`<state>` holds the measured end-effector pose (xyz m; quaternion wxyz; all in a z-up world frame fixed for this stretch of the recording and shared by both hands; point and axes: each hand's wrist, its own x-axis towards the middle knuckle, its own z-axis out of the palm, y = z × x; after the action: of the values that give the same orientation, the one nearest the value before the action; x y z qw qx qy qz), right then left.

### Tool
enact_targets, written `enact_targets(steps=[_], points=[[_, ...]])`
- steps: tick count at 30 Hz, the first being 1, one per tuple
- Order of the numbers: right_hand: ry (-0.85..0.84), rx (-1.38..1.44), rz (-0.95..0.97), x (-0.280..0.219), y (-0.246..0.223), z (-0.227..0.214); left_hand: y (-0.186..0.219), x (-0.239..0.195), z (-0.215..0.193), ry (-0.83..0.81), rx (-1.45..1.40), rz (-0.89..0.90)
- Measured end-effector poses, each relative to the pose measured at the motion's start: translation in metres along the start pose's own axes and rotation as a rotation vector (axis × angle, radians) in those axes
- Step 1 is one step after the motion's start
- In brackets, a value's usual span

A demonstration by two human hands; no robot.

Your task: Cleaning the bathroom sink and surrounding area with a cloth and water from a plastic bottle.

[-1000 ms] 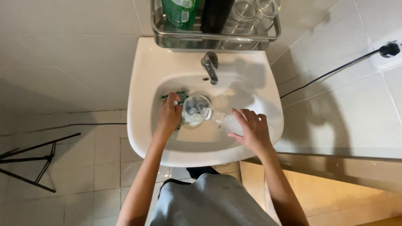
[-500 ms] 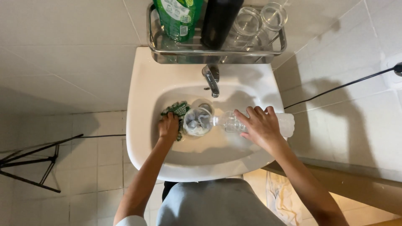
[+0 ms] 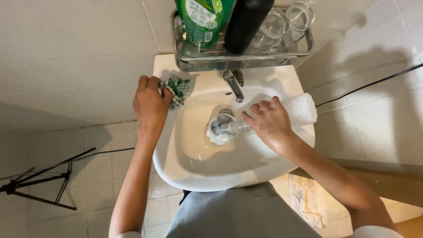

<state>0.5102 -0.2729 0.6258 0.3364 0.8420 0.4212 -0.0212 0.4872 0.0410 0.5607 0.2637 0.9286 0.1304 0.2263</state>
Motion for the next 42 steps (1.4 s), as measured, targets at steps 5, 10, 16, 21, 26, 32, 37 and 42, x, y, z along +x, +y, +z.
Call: enact_targets(steps=[5, 10, 16, 21, 26, 32, 37, 42], points=[[-0.125, 0.022, 0.037, 0.014, -0.008, 0.0, -0.044, 0.01, 0.079, 0.122, 0.023, 0.037], [-0.194, 0.099, -0.013, 0.022, -0.009, 0.019, -0.068, 0.005, 0.113, -0.037, 0.069, 0.062], [-0.258, 0.208, 0.045, 0.013, -0.003, 0.008, -0.048, -0.024, 0.076, -0.049, -0.181, 0.061], [-0.219, 0.214, 0.143, 0.011, -0.005, -0.003, -0.034, -0.074, 0.052, -0.175, -0.491, -0.039], [-0.332, 0.276, 0.188, 0.001, -0.004, 0.02, -0.015, -0.105, 0.032, -0.301, -0.657, -0.235], [-0.139, 0.418, 0.271, -0.016, -0.026, 0.061, -0.009, -0.121, 0.027, -0.447, -0.59, -0.35], [-0.27, 0.417, 0.273, -0.023, -0.037, 0.064, -0.002, -0.123, 0.024, -0.524, -0.467, -0.363], [-0.242, 0.421, 0.295, -0.027, -0.047, 0.07, 0.002, -0.127, 0.029, -0.477, -0.553, -0.282]])
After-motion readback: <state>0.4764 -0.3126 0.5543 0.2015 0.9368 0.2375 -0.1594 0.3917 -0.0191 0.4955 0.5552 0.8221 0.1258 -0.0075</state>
